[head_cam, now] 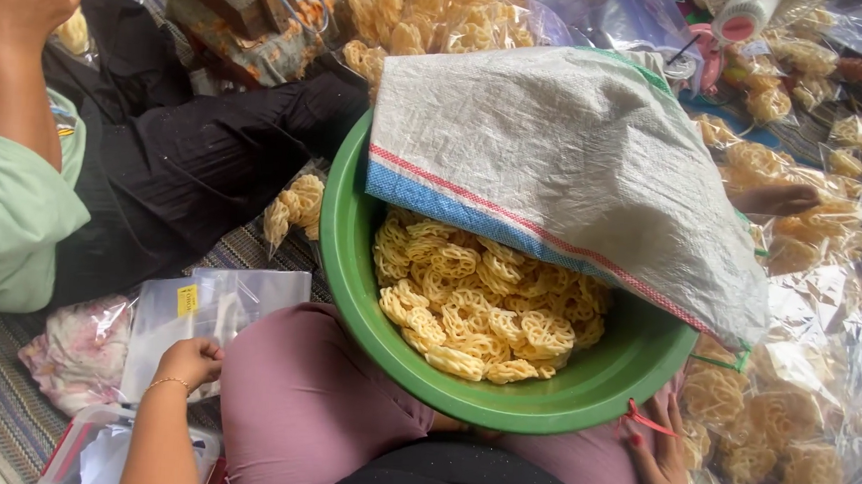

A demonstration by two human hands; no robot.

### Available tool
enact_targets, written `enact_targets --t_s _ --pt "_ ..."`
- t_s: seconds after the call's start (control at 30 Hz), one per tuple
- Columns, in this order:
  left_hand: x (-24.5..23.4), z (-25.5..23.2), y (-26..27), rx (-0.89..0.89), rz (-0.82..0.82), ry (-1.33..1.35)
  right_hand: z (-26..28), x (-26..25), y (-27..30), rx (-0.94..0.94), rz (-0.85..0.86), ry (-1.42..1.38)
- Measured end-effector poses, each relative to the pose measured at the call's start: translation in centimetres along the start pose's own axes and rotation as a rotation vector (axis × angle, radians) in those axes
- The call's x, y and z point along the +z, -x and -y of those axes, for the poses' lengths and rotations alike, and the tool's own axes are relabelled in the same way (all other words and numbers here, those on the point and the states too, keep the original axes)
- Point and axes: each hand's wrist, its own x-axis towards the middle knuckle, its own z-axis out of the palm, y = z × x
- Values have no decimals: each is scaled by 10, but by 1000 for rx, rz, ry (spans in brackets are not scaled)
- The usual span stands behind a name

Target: Packaging flower-shaped crackers into small plastic bags from a large basin

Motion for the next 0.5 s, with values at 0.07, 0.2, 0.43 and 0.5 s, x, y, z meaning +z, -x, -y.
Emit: enact_targets --t_s 0.07,0.2,0.43,0.5 --pt "-1 4 -6 2 121 269 -41 -5 7 413 101 -181" --pt "-21 -13 16 -29 103 245 -30 -17 15 347 -68 -176" --pt "-56 -59 61 -111 -62 -227 43 -18 -17 170 -394 -51" --pt "-56 -61 63 -117 -96 -251 33 -6 -33 205 -257 48"
